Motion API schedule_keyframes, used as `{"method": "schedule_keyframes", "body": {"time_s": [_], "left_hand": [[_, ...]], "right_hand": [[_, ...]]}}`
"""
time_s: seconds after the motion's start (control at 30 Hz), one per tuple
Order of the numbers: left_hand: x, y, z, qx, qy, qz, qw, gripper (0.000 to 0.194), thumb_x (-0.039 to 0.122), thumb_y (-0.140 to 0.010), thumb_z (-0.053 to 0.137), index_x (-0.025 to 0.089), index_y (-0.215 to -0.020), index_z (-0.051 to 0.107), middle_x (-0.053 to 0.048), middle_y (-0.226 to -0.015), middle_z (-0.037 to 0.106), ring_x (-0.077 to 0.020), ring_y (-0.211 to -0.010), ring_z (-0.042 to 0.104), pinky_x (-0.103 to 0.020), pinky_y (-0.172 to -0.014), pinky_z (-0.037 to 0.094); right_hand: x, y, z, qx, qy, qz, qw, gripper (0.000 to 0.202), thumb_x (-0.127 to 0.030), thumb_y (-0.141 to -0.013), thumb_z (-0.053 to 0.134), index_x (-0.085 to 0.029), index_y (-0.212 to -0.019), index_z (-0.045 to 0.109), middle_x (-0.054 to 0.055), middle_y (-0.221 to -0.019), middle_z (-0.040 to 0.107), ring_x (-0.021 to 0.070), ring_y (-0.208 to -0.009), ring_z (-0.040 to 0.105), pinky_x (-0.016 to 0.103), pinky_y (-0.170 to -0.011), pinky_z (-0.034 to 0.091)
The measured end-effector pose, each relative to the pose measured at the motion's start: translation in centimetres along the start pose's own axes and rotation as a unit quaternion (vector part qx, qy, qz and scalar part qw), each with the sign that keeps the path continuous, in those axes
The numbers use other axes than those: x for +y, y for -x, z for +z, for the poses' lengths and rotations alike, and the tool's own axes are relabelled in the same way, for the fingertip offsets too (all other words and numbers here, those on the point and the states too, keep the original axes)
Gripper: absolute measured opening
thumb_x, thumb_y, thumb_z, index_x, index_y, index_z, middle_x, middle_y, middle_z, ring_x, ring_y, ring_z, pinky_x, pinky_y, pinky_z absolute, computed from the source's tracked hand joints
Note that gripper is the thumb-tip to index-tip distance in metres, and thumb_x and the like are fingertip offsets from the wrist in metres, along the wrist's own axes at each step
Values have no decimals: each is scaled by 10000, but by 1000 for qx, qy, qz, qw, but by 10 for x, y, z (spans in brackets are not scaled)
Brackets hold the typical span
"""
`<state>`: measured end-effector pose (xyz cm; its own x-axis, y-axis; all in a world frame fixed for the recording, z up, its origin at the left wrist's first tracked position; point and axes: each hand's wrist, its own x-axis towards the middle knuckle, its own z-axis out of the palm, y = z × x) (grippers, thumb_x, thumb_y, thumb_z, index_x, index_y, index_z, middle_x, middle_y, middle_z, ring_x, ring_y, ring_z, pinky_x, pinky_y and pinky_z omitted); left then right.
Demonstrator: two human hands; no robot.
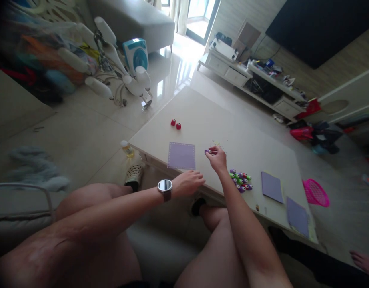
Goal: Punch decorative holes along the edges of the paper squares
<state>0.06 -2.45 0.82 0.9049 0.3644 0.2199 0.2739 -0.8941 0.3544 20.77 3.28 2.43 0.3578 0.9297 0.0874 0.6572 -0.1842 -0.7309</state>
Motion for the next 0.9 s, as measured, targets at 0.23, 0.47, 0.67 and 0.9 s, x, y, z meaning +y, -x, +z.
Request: {"method": "schedule_keyframes", "body": {"time_s": [0.23, 0.47, 0.67, 0.9], "left_hand": [[-29, 9, 4, -63, -23, -193, 979, 328, 60, -951, 550, 117, -1268, 609, -208, -1437, 606, -298, -1361, 542, -441, -1077, 482], [-30, 8, -7, -91, -19, -211, 973, 306, 27, -966, 514, 148, -1220, 635, -156, -1289, 654, -300, -1228, 576, -465, -988, 534], [-30, 6, -17, -116, 6, -229, 966, 267, 49, -1035, 454, 156, -1175, 654, -135, -1292, 651, -286, -1222, 571, -430, -942, 579], [-25, 10, -19, -117, 15, -239, 964, 291, 15, -1016, 456, 168, -1176, 645, -136, -1293, 635, -299, -1228, 551, -428, -926, 588]], "right_hand": [[18, 20, 8, -108, 70, -46, 991, 110, -272, -764, 723, -226, -850, 672, 58, -899, 767, 223, -778, 755, 338, -725, 594], [29, 22, 17, -243, 156, -122, 950, 75, -243, -847, 733, -243, -851, 658, 46, -897, 751, 213, -786, 707, 331, -747, 547], [37, 23, 7, -282, 121, -171, 936, 89, -190, -871, 705, -236, -940, 671, 48, -976, 721, 210, -883, 697, 321, -792, 550], [44, 28, -1, -286, 78, -166, 940, 106, -186, -901, 661, -244, -981, 699, 34, -953, 755, 207, -863, 717, 335, -809, 570]]}}
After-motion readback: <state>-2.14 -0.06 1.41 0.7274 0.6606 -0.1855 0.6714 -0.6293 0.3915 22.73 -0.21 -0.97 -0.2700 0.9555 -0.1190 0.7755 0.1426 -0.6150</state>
